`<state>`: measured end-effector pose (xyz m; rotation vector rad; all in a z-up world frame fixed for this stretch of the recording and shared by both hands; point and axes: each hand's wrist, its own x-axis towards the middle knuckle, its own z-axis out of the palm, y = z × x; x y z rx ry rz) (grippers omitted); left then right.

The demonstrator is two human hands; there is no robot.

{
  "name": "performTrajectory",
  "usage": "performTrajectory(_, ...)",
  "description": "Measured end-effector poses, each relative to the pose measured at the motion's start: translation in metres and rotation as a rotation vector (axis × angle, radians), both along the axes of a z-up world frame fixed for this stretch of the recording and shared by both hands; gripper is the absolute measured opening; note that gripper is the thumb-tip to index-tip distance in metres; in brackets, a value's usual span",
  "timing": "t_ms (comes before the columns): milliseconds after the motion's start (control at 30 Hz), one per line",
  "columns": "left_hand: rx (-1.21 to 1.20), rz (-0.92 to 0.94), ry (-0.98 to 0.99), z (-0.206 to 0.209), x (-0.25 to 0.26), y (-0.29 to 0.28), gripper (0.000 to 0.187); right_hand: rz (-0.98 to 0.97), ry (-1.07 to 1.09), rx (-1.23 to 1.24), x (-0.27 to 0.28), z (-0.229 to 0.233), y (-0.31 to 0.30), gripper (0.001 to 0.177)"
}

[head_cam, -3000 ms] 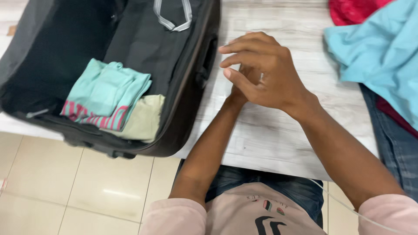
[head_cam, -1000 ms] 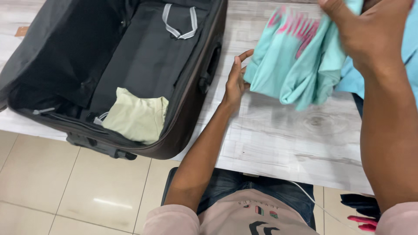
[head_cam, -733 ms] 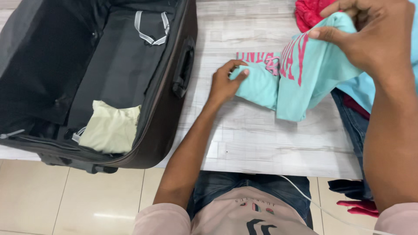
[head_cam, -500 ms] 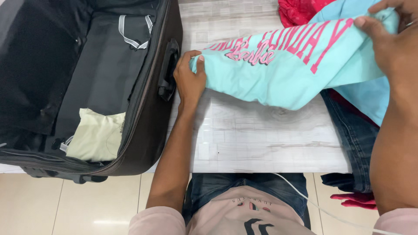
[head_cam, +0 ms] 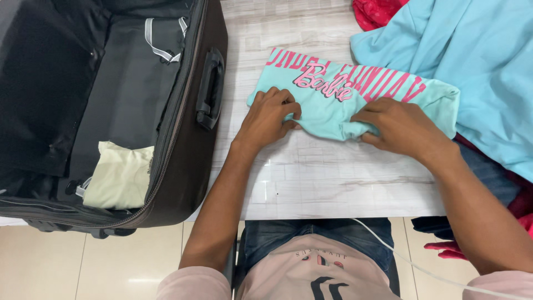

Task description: The person folds several garments including a maroon top, a pink patterned top, a light blue hoodie, and a light green t-shirt on a white table next to an open suitcase. The person smooths and stacks the folded items but does not place them into the suitcase during the clip.

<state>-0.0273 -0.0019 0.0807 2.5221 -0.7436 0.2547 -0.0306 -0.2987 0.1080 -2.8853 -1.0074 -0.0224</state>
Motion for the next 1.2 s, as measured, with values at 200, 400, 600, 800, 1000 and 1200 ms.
performTrajectory(200, -0.426, 0.057, -0.191, 0.011, 0.009, 0.0, 0.014, -0.116, -0.164, 0.363, -0.002, 0.049, -0.018, 0.026)
performTrajectory(400, -0.735, 0.192, -0.252, 0.038, 0.015, -0.015, 0.017, -0.069, -0.393, 0.465, 0.009, 0.086, -0.024, 0.04)
performTrajectory(600, -0.511, 0.274, -0.563, 0.052, 0.008, -0.027, 0.005, -0.184, 0.087, 1.188, 0.024, 0.069, -0.008, 0.048)
performTrajectory(800, -0.304, -0.243, -0.25, 0.029, -0.012, -0.038, 0.042, -0.158, 0.122, 1.354, 0.049, 0.042, -0.011, 0.046)
performTrajectory(1000, -0.262, -0.18, -0.264, 0.002, -0.005, -0.05, 0.023, -0.225, -0.057, 1.283, 0.053, 0.03, -0.025, 0.048)
performTrajectory(1200, -0.817, 0.184, 0.217, 0.017, 0.009, -0.053, 0.028, -0.413, -0.454, 0.821, 0.034, 0.06, -0.022, 0.022)
